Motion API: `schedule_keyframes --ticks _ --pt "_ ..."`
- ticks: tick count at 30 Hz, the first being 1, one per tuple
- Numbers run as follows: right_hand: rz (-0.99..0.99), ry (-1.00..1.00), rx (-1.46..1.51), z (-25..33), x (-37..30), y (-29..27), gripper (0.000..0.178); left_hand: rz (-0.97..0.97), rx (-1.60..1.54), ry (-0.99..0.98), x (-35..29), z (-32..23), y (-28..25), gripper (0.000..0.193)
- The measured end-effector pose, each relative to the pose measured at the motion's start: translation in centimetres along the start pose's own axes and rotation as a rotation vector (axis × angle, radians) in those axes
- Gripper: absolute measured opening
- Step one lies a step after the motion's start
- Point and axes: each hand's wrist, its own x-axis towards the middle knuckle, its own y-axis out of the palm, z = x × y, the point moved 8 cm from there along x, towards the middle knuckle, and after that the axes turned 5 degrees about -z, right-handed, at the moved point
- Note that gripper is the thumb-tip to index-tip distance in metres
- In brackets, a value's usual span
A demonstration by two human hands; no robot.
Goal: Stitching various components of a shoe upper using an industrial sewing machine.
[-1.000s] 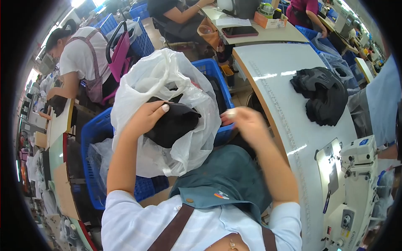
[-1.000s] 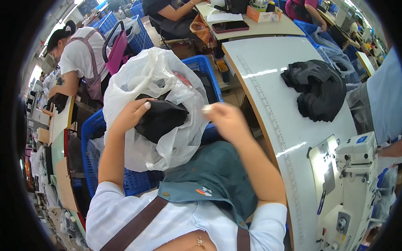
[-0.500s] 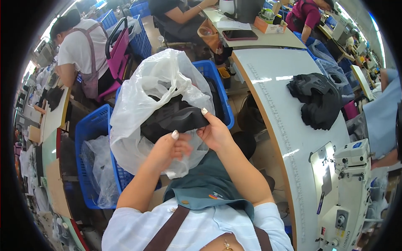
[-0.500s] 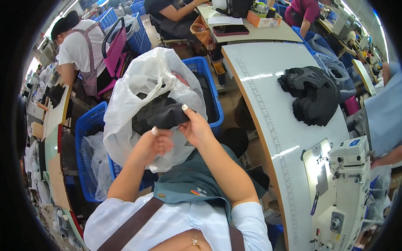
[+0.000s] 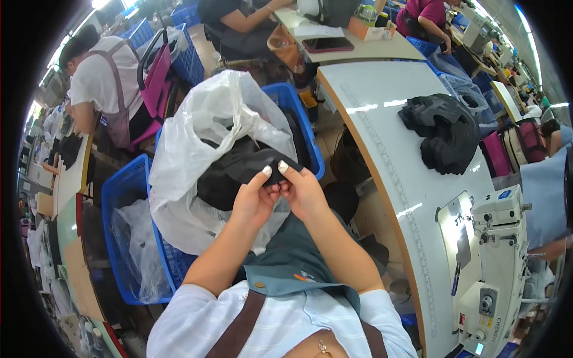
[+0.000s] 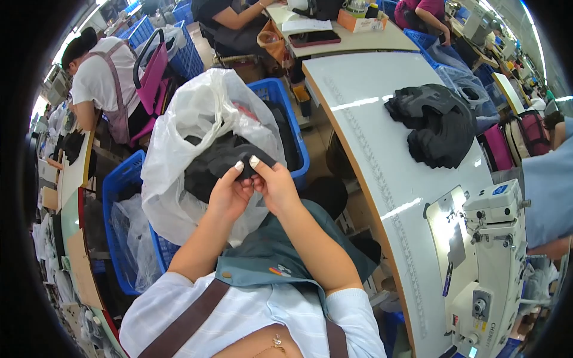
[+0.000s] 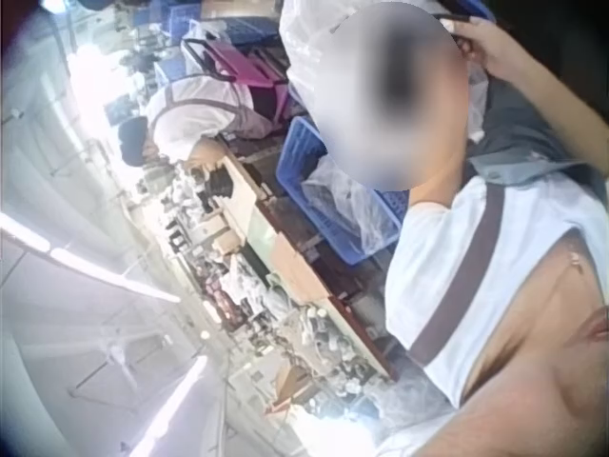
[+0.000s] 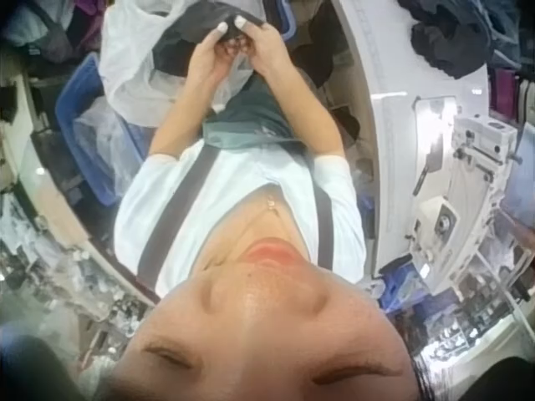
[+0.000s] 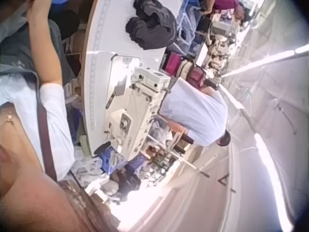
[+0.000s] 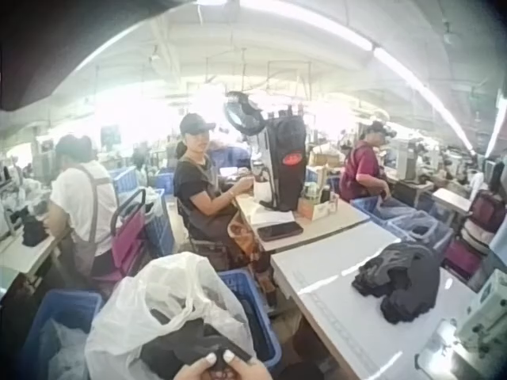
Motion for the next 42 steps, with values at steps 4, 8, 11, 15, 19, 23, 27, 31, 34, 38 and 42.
schedule_keyframes --ticks 4,8,11,15,19,23,27,31,34,38,42 --pt "-0.019 0.094 0.116 -3.1 0.7 -0.4 0.013 -0.04 -0.013 0.033 0.8 0.7 -2.8 0.012" --pt "0.017 0.056 0.088 -3.5 1.2 -1.1 0.007 -0.045 0.07 0.097 0.0 0.2 -1.9 0.008" --pt "0.013 0.067 0.104 -3.8 0.8 -0.8 0.006 -0.077 0.045 0.102 -0.8 -0.2 -1.7 0.007" --pt "0.012 0.121 0.127 -4.4 0.5 -0.6 0.005 -0.086 0.023 0.099 -0.5 0.1 -2.8 0.006" --pt "0.033 0.121 0.112 -4.2 0.5 -0.5 0.005 -0.09 0.054 0.107 0.0 -0.1 -3.2 0.007" --pt "0.098 0.089 0.114 -4.0 0.5 0.3 0.007 -0.048 0.082 0.098 0.1 -0.5 -3.3 0.009" --pt "0.149 0.162 0.149 -5.0 0.7 0.4 0.015 -0.07 0.128 0.114 -0.2 -1.2 -3.9 0.011" --pt "0.063 0.211 0.122 -5.9 0.9 0.5 0.023 -0.199 0.136 0.123 -1.8 -2.1 -4.7 0.011" --pt "-0.061 0.241 0.139 -6.9 1.0 -0.2 0.025 -0.214 0.156 0.108 -2.8 -2.6 -6.1 0.014" --pt "-0.097 0.179 -0.009 -6.1 1.4 -0.9 0.016 -0.227 0.044 0.015 -2.8 -2.8 -7.1 0.017" --pt "-0.053 0.18 -0.115 -6.1 2.3 0.7 0.016 -0.274 -0.048 -0.02 -2.0 -3.6 -10.3 0.016"
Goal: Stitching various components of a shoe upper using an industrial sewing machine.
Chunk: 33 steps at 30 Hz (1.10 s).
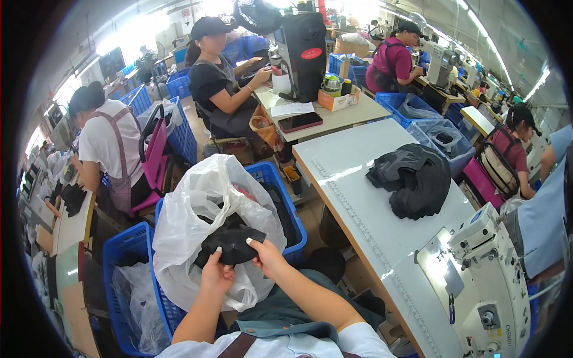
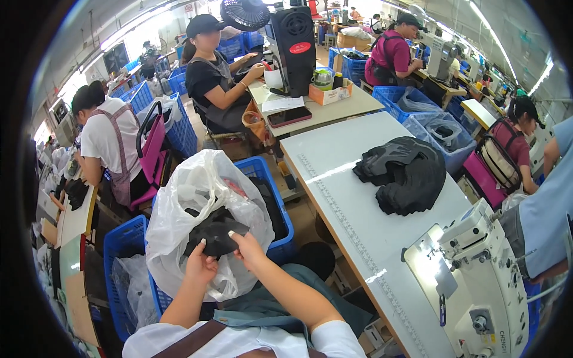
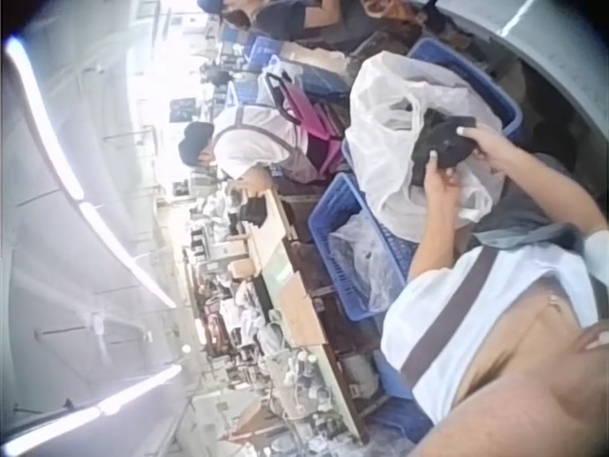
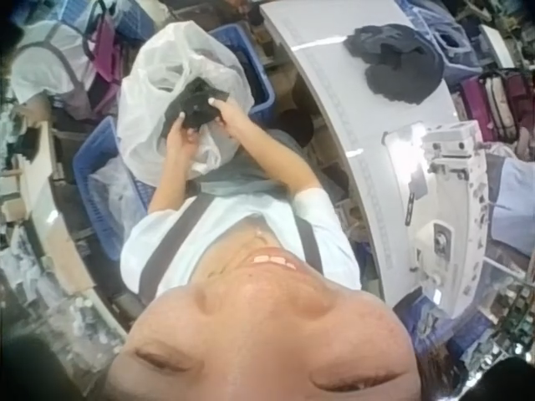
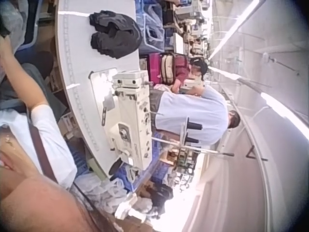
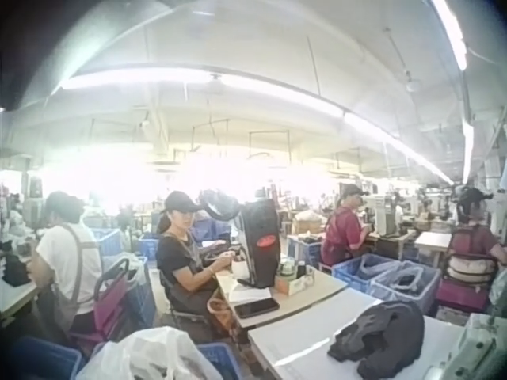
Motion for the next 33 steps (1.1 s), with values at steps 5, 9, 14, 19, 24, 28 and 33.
schedule_keyframes --ticks 5,9,14,19,24,28,33 --pt "0.038 0.091 -0.115 -0.7 3.4 0.7 0.015 -0.072 0.046 0.144 1.2 -1.5 -1.0 0.016" --pt "0.025 0.12 -0.127 -0.7 5.2 -0.1 0.016 -0.159 0.062 0.119 0.9 -0.4 -0.8 0.011" --pt "-0.044 0.007 -0.175 -0.4 5.8 -2.5 0.019 -0.152 0.153 0.22 1.1 -0.8 0.1 0.011" --pt "-0.137 -0.074 -0.272 -0.6 5.2 -0.7 0.024 -0.15 0.034 0.295 2.5 -3.1 -1.8 0.01" --pt "-0.194 -0.012 -0.35 -0.6 7.2 -0.8 0.032 -0.183 0.159 0.231 3.4 -4.0 -2.5 0.011" --pt "-0.186 -0.011 -0.492 -1.3 8.2 -3.6 0.04 -0.121 0.518 0.252 3.1 -3.6 -1.5 0.022" --pt "-0.08 -0.158 -0.51 0.0 5.3 -2.5 0.043 -0.216 0.661 0.474 -0.3 -4.9 -1.9 0.047"
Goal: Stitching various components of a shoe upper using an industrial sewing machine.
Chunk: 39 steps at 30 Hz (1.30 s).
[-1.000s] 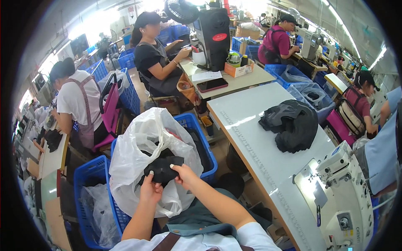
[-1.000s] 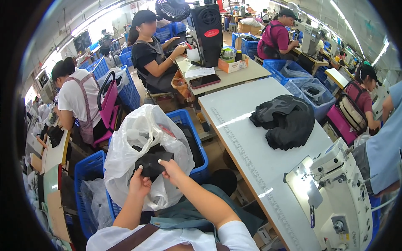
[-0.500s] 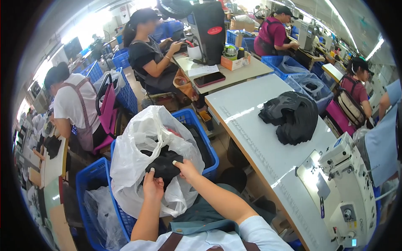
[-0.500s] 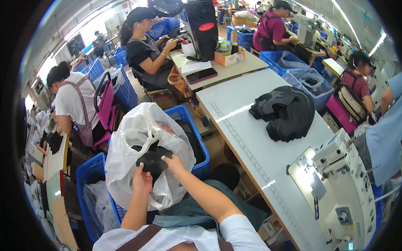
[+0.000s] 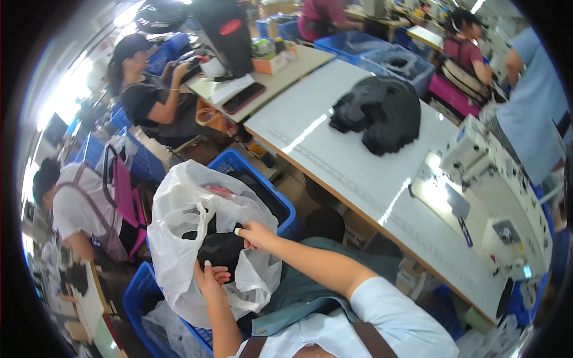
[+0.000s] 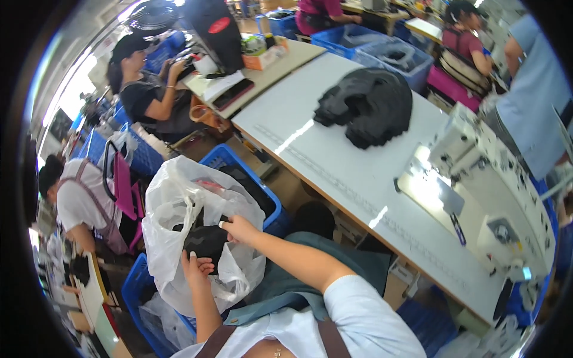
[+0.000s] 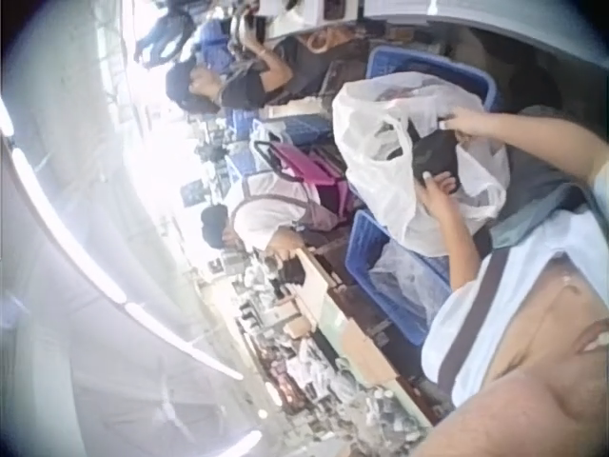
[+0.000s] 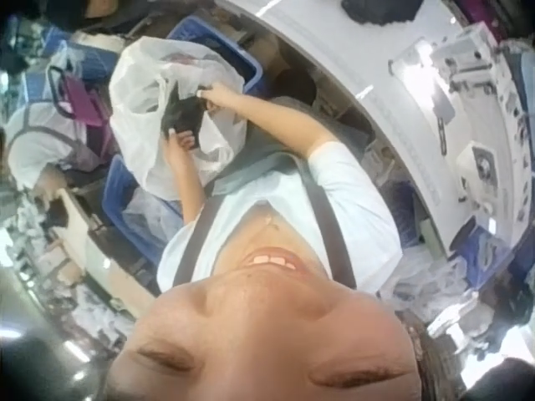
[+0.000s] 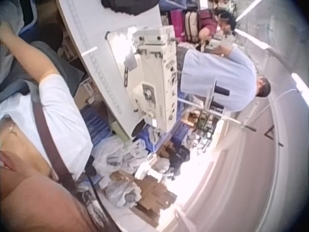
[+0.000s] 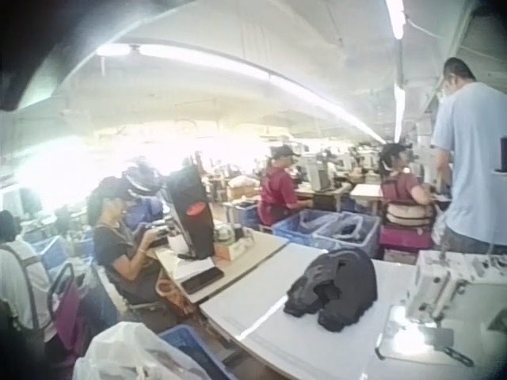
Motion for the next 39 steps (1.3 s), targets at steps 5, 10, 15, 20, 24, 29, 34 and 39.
schedule_keyframes --ticks 5,10,15,20,24,29,34,39 --pt "-0.049 -0.314 0.12 6.5 -2.6 -4.1 0.023 0.074 0.133 0.231 -2.5 -2.2 0.8 0.039" --pt "-0.226 -0.521 -0.042 13.7 -7.1 -12.0 0.019 0.145 0.273 0.606 -6.5 -5.5 2.9 0.023" --pt "-0.981 -0.982 -0.468 20.9 -14.7 -27.9 0.015 0.271 0.454 0.89 -8.7 -8.2 4.6 0.021" --pt "-1.497 -1.072 -1.148 20.2 -20.8 -38.3 0.039 0.496 0.338 0.986 -9.4 -11.6 9.4 0.022" --pt "-1.37 -0.705 -1.023 14.2 -17.0 -43.9 0.047 0.844 0.377 1.026 -10.7 -14.1 18.2 0.017" --pt "-1.354 -0.684 -0.954 14.7 -17.0 -44.0 0.047 1.041 0.572 1.185 -12.1 -12.7 31.5 0.021" --pt "-1.308 -0.679 -0.909 14.8 -17.2 -43.9 0.046 0.992 0.425 1.364 -12.2 -8.5 39.5 0.021" --pt "-1.299 -0.672 -0.895 14.7 -17.5 -44.0 0.046 0.696 0.541 1.401 -12.5 -4.8 41.4 0.03"
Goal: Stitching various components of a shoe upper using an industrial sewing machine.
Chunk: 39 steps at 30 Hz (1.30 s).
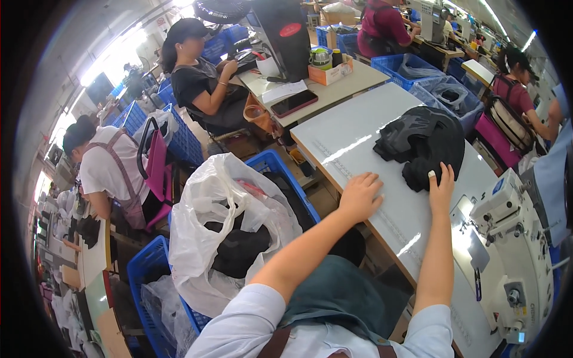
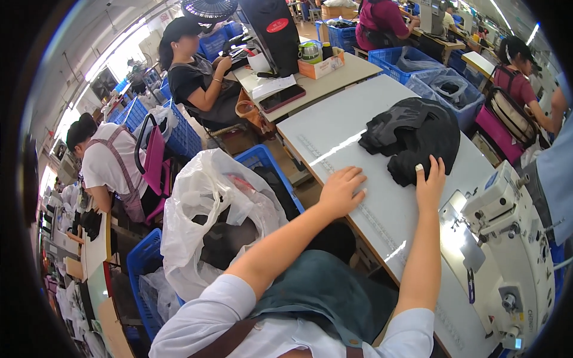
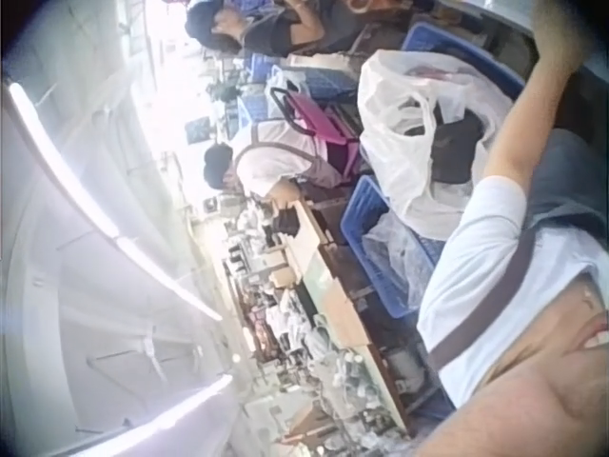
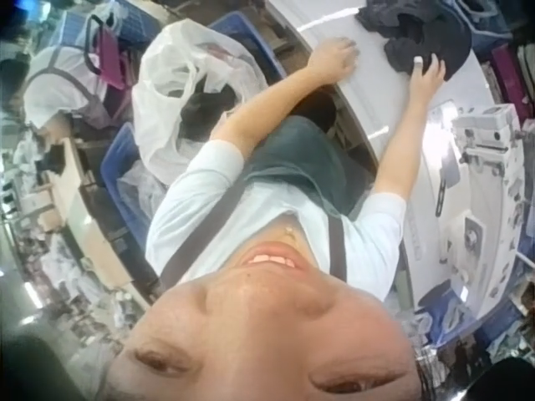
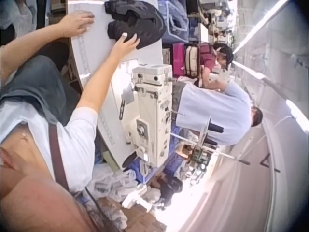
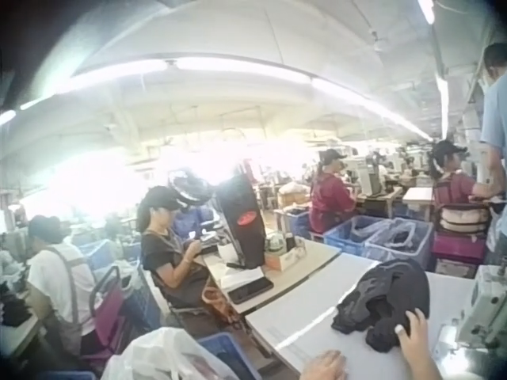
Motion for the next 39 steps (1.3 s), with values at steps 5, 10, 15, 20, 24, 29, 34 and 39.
schedule_keyframes --ticks 5,10,15,20,24,29,34,39 --pt "-0.013 -0.013 -0.009 -0.1 0.3 -0.1 0.045 0.056 -0.047 -0.076 -0.3 0.8 0.6 0.032" --pt "0.005 -0.023 -0.018 -0.3 0.3 0.1 0.045 0.018 -0.064 -0.06 -0.3 0.6 0.0 0.033" --pt "0.014 -0.037 -0.011 -0.3 0.2 0.4 0.046 0.056 -0.042 -0.087 -0.5 0.7 -0.2 0.033" --pt "0.007 -0.024 0.011 -0.7 0.1 0.6 0.046 0.009 -0.052 -0.079 -0.5 0.6 -0.7 0.031" --pt "0.015 -0.009 0.058 -0.7 -0.1 0.6 0.046 0.062 -0.045 -0.095 -0.9 1.0 -0.4 0.033" --pt "0.012 0.039 0.091 -0.8 -0.3 0.2 0.046 0.056 -0.038 -0.085 -1.0 0.8 0.2 0.033" --pt "0.018 0.064 0.093 -1.1 -0.4 -0.6 0.045 0.08 -0.052 -0.053 -0.5 0.0 0.7 0.033" --pt "0.029 0.038 0.097 -0.1 0.0 0.1 0.045 0.002 -0.052 -0.071 -0.7 1.3 0.0 0.034"
